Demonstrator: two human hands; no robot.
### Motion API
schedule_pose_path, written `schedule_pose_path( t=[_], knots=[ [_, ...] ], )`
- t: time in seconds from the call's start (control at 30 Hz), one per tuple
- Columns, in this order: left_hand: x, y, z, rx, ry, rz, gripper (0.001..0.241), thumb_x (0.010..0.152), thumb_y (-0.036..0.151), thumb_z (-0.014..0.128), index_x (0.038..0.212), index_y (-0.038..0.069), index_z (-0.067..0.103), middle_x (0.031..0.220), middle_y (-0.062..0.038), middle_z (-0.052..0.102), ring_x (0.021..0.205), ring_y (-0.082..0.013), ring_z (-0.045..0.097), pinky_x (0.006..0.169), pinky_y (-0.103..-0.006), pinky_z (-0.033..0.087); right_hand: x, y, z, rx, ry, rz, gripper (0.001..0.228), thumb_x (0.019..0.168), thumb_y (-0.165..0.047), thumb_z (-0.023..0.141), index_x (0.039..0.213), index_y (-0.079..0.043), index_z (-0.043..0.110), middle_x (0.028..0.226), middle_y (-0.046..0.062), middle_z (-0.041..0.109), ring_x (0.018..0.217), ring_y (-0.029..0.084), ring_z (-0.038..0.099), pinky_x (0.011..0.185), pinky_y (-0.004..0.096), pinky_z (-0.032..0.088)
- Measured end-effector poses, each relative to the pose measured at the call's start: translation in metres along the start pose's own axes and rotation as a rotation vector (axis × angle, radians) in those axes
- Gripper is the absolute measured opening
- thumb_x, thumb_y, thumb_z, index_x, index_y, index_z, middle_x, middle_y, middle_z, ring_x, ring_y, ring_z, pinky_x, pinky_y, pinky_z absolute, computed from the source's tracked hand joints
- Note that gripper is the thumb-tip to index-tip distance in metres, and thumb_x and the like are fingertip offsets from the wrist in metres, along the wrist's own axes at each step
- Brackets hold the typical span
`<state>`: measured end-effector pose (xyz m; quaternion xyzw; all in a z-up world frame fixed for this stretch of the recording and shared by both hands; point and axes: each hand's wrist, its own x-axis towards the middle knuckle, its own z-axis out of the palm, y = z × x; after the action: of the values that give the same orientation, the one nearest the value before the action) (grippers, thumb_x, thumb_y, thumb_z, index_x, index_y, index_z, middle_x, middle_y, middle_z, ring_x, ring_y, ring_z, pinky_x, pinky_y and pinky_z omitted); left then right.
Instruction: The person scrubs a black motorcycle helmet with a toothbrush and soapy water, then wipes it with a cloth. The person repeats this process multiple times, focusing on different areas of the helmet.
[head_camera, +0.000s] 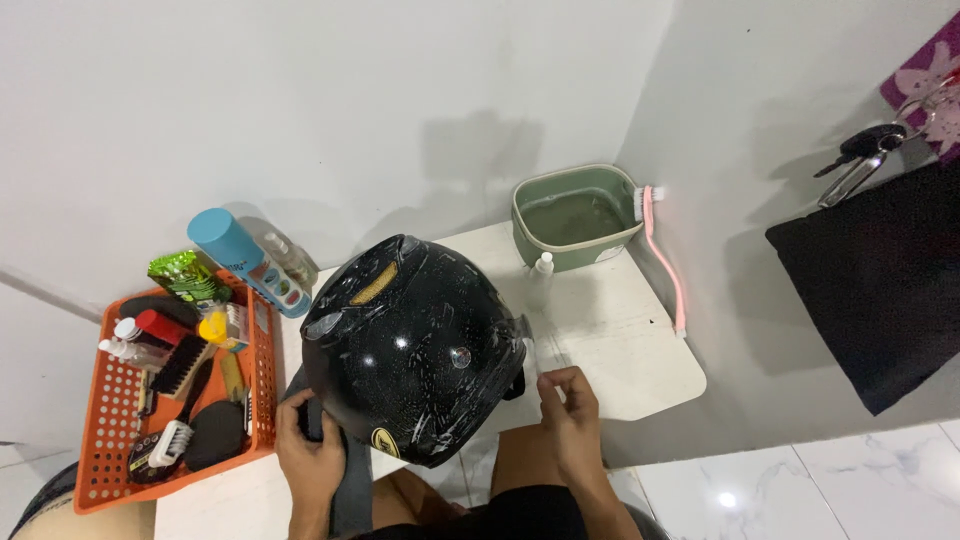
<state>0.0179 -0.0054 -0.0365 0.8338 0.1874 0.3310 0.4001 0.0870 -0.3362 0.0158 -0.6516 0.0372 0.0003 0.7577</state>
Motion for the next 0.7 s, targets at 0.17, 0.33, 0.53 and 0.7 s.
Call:
schedule_pose_path(
  t=[0.17,0.33,0.53,0.7],
  knots=[
    [0.000,0.001,0.000,-0.024,0.014,-0.020,0.034,0.090,0.005,0.057,0.123,0.000,0.061,0.120,-0.015,0.062,0.120,-0.0295,0.059,0.110,-0.0396,0.042,-0.003,0.002,-0.003,0.023,-0.051,-0.127,0.008,0.098,-0.013,0.064,0.090,-0.011,0.064,0.083,0.001,0.062,0.062,0.008,0.042,0.056,0.026,0.032],
    [0.001,-0.004,0.000,0.004,0.014,-0.005,0.032,0.090,0.008,0.058,0.121,0.003,0.062,0.119,-0.015,0.062,0.118,-0.0310,0.060,0.106,-0.0406,0.043,-0.002,-0.027,0.010,0.008,0.032,0.070,0.020,0.100,-0.025,0.067,0.087,-0.009,0.061,0.058,-0.002,0.041,0.049,0.008,0.031,0.044,0.027,0.025],
    [0.002,0.008,-0.004,0.012,-0.002,-0.039,0.033,0.089,0.010,0.058,0.121,0.004,0.063,0.119,-0.014,0.064,0.119,-0.0310,0.059,0.105,-0.0420,0.044,0.006,-0.019,0.010,-0.035,0.049,0.030,0.021,0.101,-0.021,0.066,0.083,-0.012,0.059,0.070,-0.002,0.054,0.048,0.007,0.032,0.046,0.026,0.027],
    [0.002,0.005,-0.004,0.009,-0.006,-0.039,0.032,0.090,0.013,0.058,0.121,0.005,0.064,0.120,-0.013,0.064,0.119,-0.0306,0.060,0.104,-0.0421,0.044,0.002,-0.028,0.011,-0.025,-0.043,-0.081,0.014,0.099,-0.016,0.068,0.087,-0.011,0.063,0.052,-0.006,0.035,0.041,0.004,0.023,0.040,0.025,0.015]
  ],
)
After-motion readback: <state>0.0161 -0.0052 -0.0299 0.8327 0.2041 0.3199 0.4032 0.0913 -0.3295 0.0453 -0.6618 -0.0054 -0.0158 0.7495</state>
